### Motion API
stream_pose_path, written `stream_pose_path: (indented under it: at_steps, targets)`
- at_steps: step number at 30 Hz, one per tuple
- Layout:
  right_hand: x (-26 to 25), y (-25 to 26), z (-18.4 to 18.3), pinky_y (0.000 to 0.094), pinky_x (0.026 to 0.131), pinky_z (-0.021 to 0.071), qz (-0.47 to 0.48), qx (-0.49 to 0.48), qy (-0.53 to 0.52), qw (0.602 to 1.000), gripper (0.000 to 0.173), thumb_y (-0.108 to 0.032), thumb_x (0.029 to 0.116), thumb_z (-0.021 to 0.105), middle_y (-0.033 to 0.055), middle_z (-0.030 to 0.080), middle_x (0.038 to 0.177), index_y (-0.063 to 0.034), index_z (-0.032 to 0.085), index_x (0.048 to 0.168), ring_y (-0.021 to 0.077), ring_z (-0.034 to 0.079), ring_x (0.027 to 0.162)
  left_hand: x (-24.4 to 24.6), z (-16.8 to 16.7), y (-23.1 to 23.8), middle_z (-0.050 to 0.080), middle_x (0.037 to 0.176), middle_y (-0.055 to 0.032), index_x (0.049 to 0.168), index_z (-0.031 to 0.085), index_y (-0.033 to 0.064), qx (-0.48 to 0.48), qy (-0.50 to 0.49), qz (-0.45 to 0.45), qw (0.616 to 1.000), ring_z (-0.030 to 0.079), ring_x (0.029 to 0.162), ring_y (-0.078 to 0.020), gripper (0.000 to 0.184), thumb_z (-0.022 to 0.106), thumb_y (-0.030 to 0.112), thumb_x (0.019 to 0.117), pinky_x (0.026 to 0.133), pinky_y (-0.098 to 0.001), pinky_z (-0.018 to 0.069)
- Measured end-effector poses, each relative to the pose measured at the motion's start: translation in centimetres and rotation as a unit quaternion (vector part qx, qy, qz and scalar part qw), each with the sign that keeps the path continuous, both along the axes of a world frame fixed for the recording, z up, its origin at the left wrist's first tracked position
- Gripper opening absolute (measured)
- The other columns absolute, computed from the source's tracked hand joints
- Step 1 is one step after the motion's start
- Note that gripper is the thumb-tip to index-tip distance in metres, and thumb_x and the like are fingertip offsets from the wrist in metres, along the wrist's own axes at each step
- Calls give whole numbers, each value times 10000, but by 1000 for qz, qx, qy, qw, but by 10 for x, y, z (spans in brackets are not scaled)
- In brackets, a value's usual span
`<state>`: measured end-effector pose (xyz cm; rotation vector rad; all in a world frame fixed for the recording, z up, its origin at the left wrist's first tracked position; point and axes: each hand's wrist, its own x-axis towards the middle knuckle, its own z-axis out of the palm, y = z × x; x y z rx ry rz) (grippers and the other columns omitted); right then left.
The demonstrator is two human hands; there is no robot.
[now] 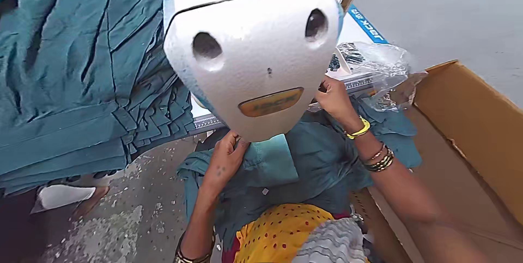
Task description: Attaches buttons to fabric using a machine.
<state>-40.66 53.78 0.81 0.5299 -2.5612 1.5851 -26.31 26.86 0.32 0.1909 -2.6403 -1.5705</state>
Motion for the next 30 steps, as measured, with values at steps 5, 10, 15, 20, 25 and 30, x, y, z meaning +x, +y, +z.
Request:
stream_pose_path:
  at_steps: [5, 10, 15, 20, 25, 30]
  targets:
    - [32, -26, 13, 339, 629, 562, 52, 98, 329, 938, 122, -122, 897, 708, 99, 697, 790, -10, 703, 849, 183, 681, 707, 53, 11, 14, 642, 705, 1, 915, 656, 124, -108, 223, -262, 933, 627, 619, -85, 390, 478, 439, 1060, 555, -254, 519]
    - [55, -63, 20, 331, 580, 490, 188, 178, 534, 805, 205, -67, 921, 626, 60, 667, 657, -82, 702, 731, 218, 675, 684, 58, 1, 16, 711, 827, -28, 1015, 711, 88, -105, 179, -232, 950, 673, 724, -93, 322, 534, 354, 1050, 669, -261, 558]
    - [58, -58, 11, 168, 652, 485, 174, 30, 209, 962, 157, -161, 873, 737, 6, 632, 738, -57, 659, 786, 31, 595, 700, 60, 1, 7, 693, 795, 7, 1012, 691, 60, -36, 140, -133, 980, 607, 698, 51, 280, 579, 315, 1034, 654, -107, 489]
    - [59, -70, 14, 129, 596, 445, 148, -59, -129, 979, 278, -115, 831, 811, -102, 529, 643, -126, 539, 778, -55, 507, 591, 54, 3, 4, 661, 776, 66, 987, 675, 83, 27, 104, -124, 986, 579, 676, 87, 265, 573, 323, 1037, 622, -89, 474]
    - [55, -69, 18, 122, 606, 433, 175, -39, -147, 973, 246, -98, 879, 772, -112, 516, 645, -125, 538, 808, -63, 494, 597, 52, 2, -1, 627, 742, 89, 983, 652, 104, 25, 97, -112, 989, 549, 631, 88, 238, 570, 321, 1036, 574, -89, 445]
    - [69, -62, 21, 156, 636, 463, 142, -18, 10, 990, 207, -178, 869, 783, -26, 573, 732, -53, 619, 892, -4, 540, 659, 44, 6, 3, 598, 748, 97, 979, 607, 121, 73, 59, -53, 994, 554, 624, 56, 144, 557, 248, 1024, 565, -115, 459]
